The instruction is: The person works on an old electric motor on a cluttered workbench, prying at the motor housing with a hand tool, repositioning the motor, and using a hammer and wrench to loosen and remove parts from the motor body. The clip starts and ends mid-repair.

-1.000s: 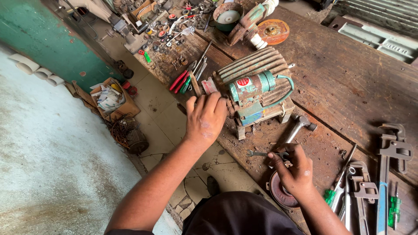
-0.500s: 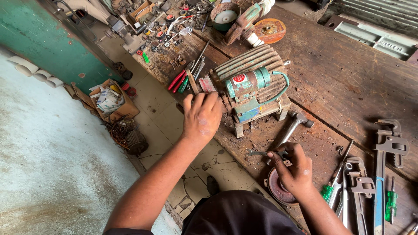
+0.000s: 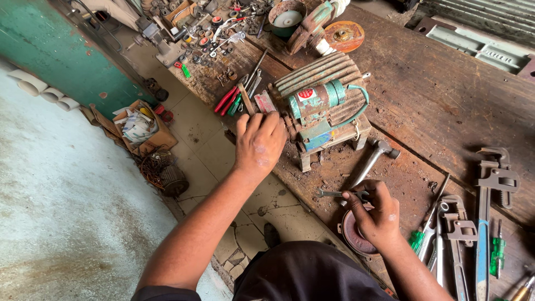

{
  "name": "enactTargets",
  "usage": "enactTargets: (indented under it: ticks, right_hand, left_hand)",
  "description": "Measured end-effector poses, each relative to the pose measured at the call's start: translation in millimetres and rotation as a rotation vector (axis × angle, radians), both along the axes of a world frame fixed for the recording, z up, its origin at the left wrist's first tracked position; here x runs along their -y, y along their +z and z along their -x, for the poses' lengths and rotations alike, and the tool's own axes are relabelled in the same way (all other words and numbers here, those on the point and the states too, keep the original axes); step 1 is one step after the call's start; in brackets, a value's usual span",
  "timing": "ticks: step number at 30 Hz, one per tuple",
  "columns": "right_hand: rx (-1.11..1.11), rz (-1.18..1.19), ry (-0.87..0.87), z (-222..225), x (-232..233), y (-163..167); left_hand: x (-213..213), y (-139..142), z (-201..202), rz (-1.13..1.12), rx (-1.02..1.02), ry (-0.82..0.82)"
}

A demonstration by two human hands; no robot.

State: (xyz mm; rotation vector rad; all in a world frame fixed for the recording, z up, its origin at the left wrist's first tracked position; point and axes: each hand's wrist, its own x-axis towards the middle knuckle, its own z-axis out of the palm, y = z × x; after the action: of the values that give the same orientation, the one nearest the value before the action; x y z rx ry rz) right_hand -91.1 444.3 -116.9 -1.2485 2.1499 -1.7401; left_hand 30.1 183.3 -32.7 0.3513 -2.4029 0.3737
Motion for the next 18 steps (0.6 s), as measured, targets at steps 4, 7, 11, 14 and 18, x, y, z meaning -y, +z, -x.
enactTargets:
  ticks: [4,7,11,14,18]
  right_hand:
    - [-0.026,0.018,0.006,-3.3,-4.2,0.4]
    - [-0.021,-0.029,-0.005,-6.4,-8.9,-0.3]
    - [0.039,-0.017,0.034,-13.3,-13.9,-4.2]
    - [-0.011,-0.054,0.032,-21.0,-15.4,-8.4]
    - [-0.146,-0.157,-0.019,-34.2,-14.7,-8.7]
  left_hand:
    - [-3.8,2.0,-0.9,-0.025,-0.022,0.012]
    - [-4.2,0.6,-1.0,-0.05,-0.082,-0.01]
    - [-2.4,-2.6,-1.1,-0.055,-0.109,-0.032]
    - [-1.5,-4.9,-2.6,-0.077,-0.137,-0.079]
    - [-3.2,-6.1,-3.2,-0.017,-0.221,-0.099]
